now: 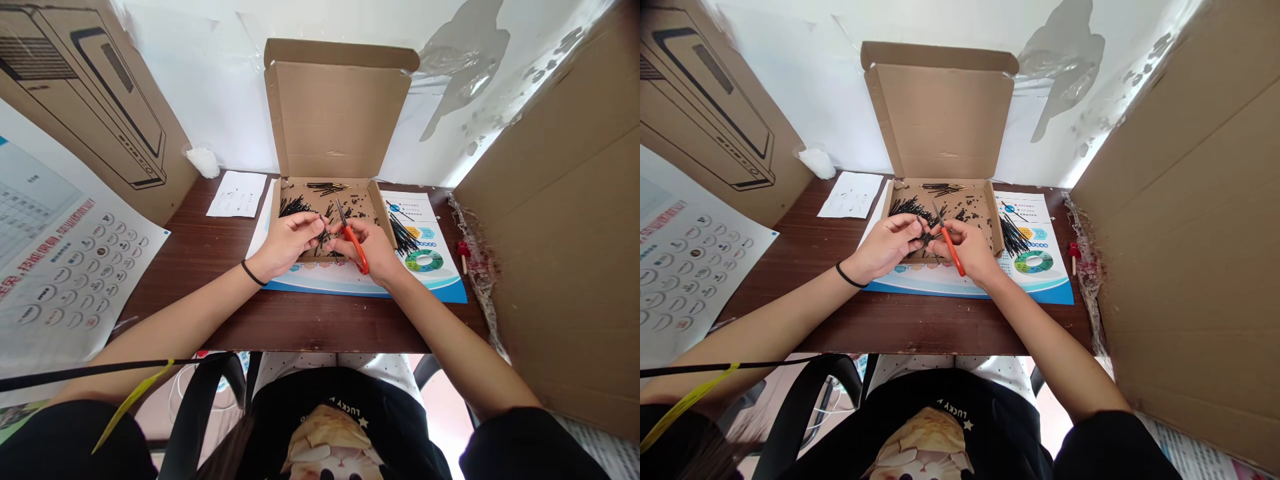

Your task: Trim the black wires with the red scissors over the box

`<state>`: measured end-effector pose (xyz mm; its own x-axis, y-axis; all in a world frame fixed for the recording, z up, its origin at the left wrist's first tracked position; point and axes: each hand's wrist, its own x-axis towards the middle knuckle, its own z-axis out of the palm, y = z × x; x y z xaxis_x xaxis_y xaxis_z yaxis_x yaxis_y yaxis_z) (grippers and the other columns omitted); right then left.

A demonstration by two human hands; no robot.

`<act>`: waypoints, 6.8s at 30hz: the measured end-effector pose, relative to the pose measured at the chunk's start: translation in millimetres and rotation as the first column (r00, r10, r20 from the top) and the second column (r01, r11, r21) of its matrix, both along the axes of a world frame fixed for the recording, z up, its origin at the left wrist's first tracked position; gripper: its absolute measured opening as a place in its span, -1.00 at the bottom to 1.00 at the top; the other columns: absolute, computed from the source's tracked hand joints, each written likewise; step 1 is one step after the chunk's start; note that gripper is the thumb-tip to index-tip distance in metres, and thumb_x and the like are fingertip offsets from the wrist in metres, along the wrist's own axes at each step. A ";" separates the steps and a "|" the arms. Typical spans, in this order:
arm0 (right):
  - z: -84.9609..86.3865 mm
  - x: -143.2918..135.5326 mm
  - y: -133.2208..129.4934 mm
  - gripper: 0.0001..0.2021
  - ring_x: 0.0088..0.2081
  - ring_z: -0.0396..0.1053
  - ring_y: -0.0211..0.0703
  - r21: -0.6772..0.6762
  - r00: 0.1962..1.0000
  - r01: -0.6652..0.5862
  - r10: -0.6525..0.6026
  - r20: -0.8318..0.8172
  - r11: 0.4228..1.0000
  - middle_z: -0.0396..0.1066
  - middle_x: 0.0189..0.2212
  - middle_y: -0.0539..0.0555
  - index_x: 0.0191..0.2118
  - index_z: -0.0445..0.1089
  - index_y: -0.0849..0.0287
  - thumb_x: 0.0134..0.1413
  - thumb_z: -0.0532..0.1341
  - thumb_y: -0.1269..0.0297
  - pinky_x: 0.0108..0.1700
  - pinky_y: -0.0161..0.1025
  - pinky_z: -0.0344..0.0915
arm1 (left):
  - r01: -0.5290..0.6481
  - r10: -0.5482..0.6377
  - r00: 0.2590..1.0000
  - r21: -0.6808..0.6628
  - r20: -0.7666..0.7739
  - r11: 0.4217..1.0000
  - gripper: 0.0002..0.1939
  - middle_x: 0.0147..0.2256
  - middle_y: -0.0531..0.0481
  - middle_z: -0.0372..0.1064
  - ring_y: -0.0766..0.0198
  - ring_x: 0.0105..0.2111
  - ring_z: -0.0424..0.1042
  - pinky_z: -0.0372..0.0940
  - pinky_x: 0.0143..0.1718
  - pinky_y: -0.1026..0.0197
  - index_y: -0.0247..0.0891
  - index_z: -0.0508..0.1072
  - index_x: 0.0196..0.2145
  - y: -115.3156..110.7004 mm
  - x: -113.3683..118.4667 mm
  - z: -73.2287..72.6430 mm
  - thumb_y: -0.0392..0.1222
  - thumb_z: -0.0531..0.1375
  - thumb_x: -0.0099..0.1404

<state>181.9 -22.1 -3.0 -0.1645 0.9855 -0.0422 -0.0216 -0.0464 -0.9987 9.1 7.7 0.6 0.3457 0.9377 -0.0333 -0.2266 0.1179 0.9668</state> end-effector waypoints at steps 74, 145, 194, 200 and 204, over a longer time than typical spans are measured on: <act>-5.1 18.3 4.7 -0.83 -0.44 0.37 -0.20 0.435 0.786 0.030 -0.290 0.546 0.900 0.49 -0.46 0.02 -0.28 0.50 0.18 0.00 0.27 0.23 -0.32 -0.27 0.27 | 0.041 0.063 0.955 0.341 -0.289 0.939 -0.79 -0.39 0.00 0.38 0.37 -0.46 0.37 0.34 -0.35 0.24 -0.25 0.25 -0.30 4.7 -3.9 -3.9 -0.06 0.14 0.37; -10.4 3.4 -3.8 -0.66 -0.51 0.24 -0.29 0.430 0.903 -0.044 -0.148 0.404 0.902 0.37 -0.51 -0.04 -0.31 0.40 0.14 0.03 0.29 -0.07 -0.36 -0.31 0.25 | -0.037 0.033 0.999 0.151 0.031 0.988 -0.69 -0.38 0.06 0.33 0.42 -0.38 0.31 0.28 -0.33 0.35 -0.25 0.45 -0.33 0.5 -1.2 -1.4 0.03 0.36 0.17; -6.0 10.1 -3.4 -0.51 -0.55 0.29 -0.23 0.672 0.629 -0.090 -0.482 0.611 0.735 0.41 -0.60 0.02 -0.24 0.55 0.17 0.16 0.11 -0.18 -0.42 -0.32 0.16 | 0.038 0.269 0.883 0.630 -0.385 0.776 -0.60 -0.29 -0.10 0.50 0.25 -0.27 0.46 0.34 -0.22 0.22 -0.26 0.50 -0.28 -4.6 -3.9 4.4 0.17 0.15 0.34; -6.6 10.8 -3.1 -0.55 -0.53 0.30 -0.21 0.632 0.612 -0.101 -0.453 0.649 0.768 0.44 -0.57 0.02 -0.21 0.55 0.13 0.16 0.14 -0.15 -0.41 -0.32 0.15 | 0.020 0.278 0.883 0.623 -0.378 0.782 -0.61 -0.29 -0.09 0.51 0.24 -0.26 0.45 0.34 -0.21 0.22 -0.24 0.51 -0.29 -6.1 -2.9 4.3 0.16 0.15 0.34; -7.5 11.3 -2.8 -0.57 -0.53 0.29 -0.21 0.636 0.595 -0.107 -0.464 0.657 0.764 0.43 -0.57 0.03 -0.22 0.56 0.12 0.16 0.14 -0.13 -0.41 -0.32 0.13 | -0.007 0.297 0.882 0.621 -0.366 0.784 -0.61 -0.28 -0.09 0.52 0.24 -0.27 0.46 0.34 -0.19 0.22 -0.25 0.51 -0.30 -7.1 -1.7 4.2 0.16 0.17 0.32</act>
